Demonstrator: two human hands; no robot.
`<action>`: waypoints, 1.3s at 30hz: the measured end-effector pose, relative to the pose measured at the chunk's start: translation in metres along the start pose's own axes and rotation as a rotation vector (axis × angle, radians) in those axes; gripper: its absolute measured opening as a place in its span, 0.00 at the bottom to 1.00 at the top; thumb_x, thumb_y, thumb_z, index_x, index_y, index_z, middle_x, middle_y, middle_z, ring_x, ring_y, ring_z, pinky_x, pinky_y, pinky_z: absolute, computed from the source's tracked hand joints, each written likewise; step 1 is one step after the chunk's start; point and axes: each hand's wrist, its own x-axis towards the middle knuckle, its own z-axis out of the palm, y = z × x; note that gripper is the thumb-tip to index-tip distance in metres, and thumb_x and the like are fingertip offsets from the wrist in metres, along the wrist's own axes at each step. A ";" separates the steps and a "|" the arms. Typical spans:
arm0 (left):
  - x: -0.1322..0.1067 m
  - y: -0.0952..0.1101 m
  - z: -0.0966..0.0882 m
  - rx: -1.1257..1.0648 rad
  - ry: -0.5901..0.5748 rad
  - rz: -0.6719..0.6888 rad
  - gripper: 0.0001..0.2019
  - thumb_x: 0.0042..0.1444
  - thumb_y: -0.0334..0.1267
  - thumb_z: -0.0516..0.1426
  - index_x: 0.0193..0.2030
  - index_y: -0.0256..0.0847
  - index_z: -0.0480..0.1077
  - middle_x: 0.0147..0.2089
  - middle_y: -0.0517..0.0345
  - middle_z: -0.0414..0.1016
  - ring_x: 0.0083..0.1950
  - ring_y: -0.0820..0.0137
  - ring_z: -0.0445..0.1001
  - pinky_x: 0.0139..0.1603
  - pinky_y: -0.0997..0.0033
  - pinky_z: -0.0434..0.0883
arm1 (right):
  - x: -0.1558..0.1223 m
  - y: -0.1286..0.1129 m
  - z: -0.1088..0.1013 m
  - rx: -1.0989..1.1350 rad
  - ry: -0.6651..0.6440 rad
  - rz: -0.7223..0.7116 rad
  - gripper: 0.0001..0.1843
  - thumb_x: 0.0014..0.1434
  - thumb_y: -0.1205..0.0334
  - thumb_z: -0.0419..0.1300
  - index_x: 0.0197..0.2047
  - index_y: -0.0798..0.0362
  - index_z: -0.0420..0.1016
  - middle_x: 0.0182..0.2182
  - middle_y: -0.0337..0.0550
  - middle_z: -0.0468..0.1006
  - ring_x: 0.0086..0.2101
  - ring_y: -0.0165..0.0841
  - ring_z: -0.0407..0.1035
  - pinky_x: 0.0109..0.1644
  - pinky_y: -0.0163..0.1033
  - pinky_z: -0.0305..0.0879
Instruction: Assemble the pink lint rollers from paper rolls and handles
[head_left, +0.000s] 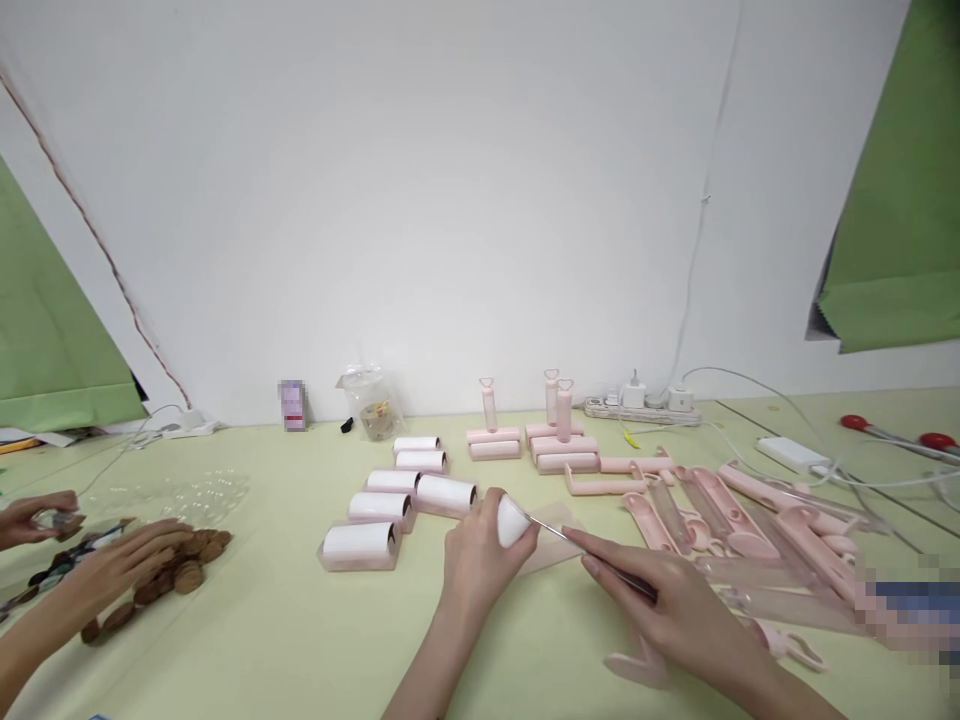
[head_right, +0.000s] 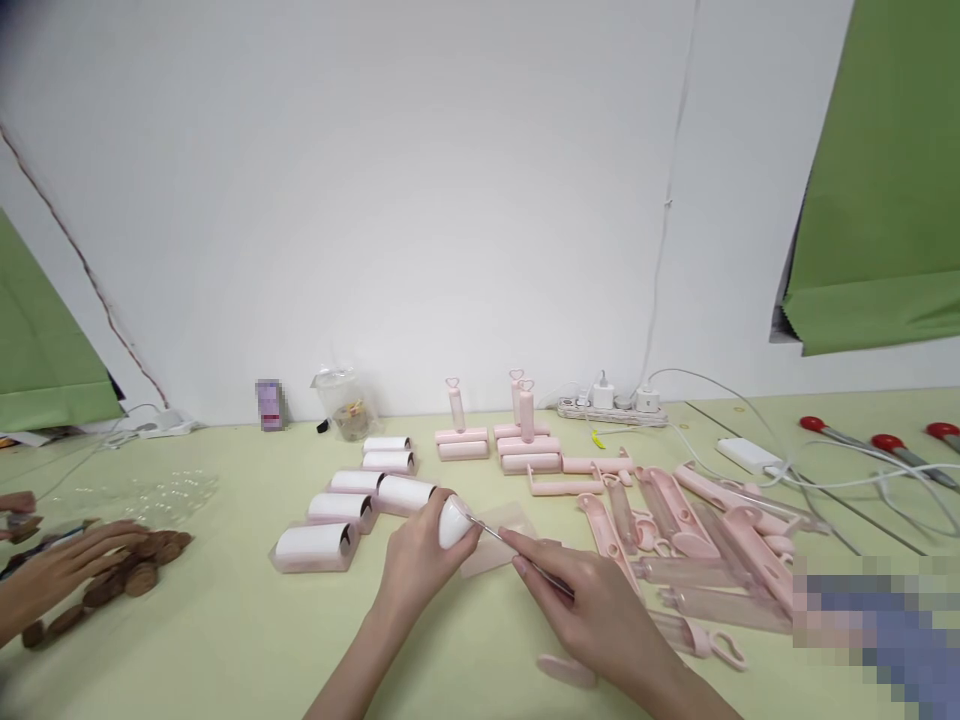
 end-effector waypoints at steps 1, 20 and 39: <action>0.000 0.000 0.000 0.005 -0.002 0.001 0.11 0.50 0.45 0.51 0.39 0.46 0.60 0.34 0.61 0.73 0.34 0.66 0.72 0.25 0.76 0.56 | -0.001 0.000 0.000 -0.009 0.004 0.000 0.19 0.59 0.56 0.45 0.52 0.40 0.64 0.25 0.33 0.78 0.21 0.27 0.66 0.25 0.30 0.64; -0.001 0.001 0.007 0.021 -0.007 0.002 0.12 0.50 0.45 0.52 0.40 0.45 0.61 0.35 0.58 0.73 0.34 0.64 0.72 0.25 0.75 0.58 | -0.003 0.006 0.007 0.068 0.022 0.066 0.19 0.57 0.54 0.47 0.51 0.40 0.67 0.32 0.37 0.79 0.26 0.32 0.71 0.28 0.33 0.68; -0.003 -0.004 0.003 0.166 -0.047 -0.005 0.14 0.50 0.46 0.53 0.44 0.46 0.61 0.39 0.57 0.72 0.40 0.64 0.71 0.29 0.74 0.61 | 0.004 0.024 0.009 0.123 -0.030 0.270 0.18 0.56 0.51 0.48 0.45 0.45 0.72 0.44 0.38 0.75 0.43 0.39 0.69 0.42 0.40 0.68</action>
